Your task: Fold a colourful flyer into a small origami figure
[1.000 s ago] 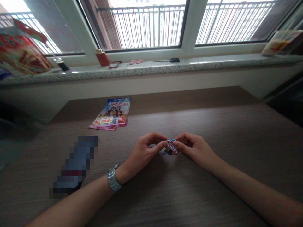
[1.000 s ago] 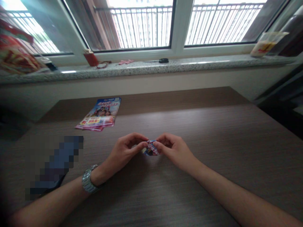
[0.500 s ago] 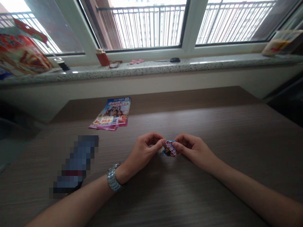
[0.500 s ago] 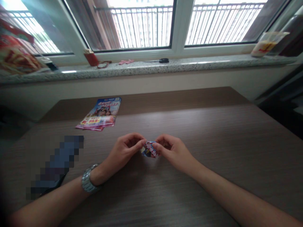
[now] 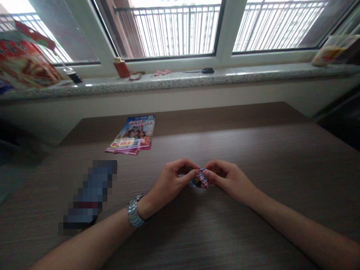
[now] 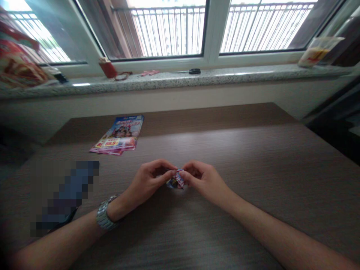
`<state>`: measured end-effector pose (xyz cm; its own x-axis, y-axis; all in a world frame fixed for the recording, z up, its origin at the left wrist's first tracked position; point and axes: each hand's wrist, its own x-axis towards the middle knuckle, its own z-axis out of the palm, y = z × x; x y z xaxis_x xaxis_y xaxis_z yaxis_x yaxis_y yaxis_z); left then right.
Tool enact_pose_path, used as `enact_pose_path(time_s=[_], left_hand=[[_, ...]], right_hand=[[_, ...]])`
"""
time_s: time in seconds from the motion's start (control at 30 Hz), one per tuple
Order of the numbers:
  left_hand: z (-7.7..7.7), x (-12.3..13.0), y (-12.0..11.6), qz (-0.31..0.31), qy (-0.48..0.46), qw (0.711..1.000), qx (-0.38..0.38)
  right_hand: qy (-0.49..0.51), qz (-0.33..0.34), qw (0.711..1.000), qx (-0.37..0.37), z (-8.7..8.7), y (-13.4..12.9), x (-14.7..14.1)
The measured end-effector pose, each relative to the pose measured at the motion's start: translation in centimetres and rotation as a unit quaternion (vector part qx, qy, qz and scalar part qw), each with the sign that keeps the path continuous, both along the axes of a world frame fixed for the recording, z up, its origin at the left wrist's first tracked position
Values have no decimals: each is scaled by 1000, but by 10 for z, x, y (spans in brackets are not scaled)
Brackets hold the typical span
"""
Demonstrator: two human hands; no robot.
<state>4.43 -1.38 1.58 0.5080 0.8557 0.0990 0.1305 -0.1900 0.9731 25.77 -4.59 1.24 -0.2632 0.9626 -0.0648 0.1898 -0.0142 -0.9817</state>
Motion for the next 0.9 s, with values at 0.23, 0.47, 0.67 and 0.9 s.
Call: enact_pose_path(time_s=[0.23,0.47,0.67,0.9], left_hand=[[4,0,0,-8,48,998,29],[-2,3,0,18,25,999,-12],[-3,6,-4,8,47,999,-24],[-7,3,-3,14,30,999,-26]], right_hand=[[26,21,999,-27,-2,0,-1],[57,-11,998,-18,-3,3,0],[113,-60,990,-58,-6,3,-3],[47,-23,999,-12,-9,5,-1]])
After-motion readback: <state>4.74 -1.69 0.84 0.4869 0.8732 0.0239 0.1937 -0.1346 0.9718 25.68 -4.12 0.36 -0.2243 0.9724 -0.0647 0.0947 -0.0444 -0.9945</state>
